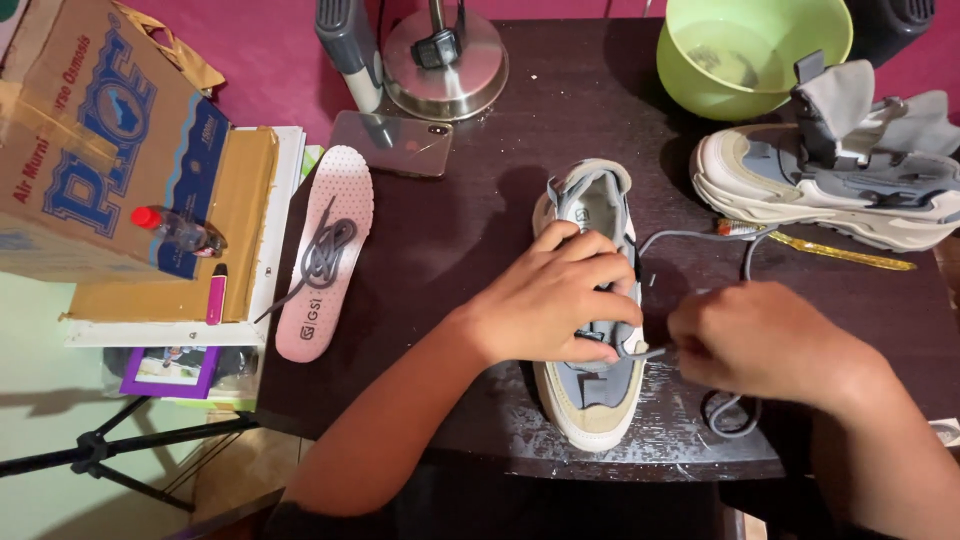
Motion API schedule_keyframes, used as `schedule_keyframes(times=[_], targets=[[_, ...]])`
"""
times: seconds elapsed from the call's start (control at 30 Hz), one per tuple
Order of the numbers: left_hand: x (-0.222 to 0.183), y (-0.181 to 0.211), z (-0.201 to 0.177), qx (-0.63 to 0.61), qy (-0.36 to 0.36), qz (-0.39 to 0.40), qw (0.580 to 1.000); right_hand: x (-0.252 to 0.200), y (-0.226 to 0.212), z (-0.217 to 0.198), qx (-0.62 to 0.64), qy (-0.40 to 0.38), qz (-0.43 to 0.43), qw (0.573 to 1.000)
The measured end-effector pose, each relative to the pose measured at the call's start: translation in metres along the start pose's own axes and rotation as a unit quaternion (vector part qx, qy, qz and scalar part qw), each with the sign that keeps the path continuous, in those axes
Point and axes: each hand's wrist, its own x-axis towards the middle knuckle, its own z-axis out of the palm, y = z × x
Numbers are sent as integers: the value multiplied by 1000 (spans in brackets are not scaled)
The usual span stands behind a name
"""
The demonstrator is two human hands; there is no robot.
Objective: Applying glue to a shoe insole with a brush and then lacing up a sneaker.
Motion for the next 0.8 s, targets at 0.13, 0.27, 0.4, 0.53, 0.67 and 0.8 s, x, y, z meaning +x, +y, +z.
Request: schedule_keyframes(times=[0.13, 0.27, 0.4, 0.53, 0.67, 0.8], targets=[[1, 2, -3, 6, -10, 0, 1000, -5, -11, -19, 42, -24, -15, 999], [0, 0, -1, -5, -3, 7, 1000, 5, -10, -5, 50, 34, -67, 996], [-2, -5, -2, -11, 14, 18, 1000, 2, -6, -14, -16, -28, 105, 994], [-11, -18, -45, -80, -48, -20, 995, -28, -15, -18, -125, 82, 223, 963], [-9, -16, -66, -74, -228, -182, 954, -20, 5, -11, -79, 95, 181, 976], [-21, -35, -41, 67, -101, -51, 991, -17, 27, -11, -56, 231, 113, 965]])
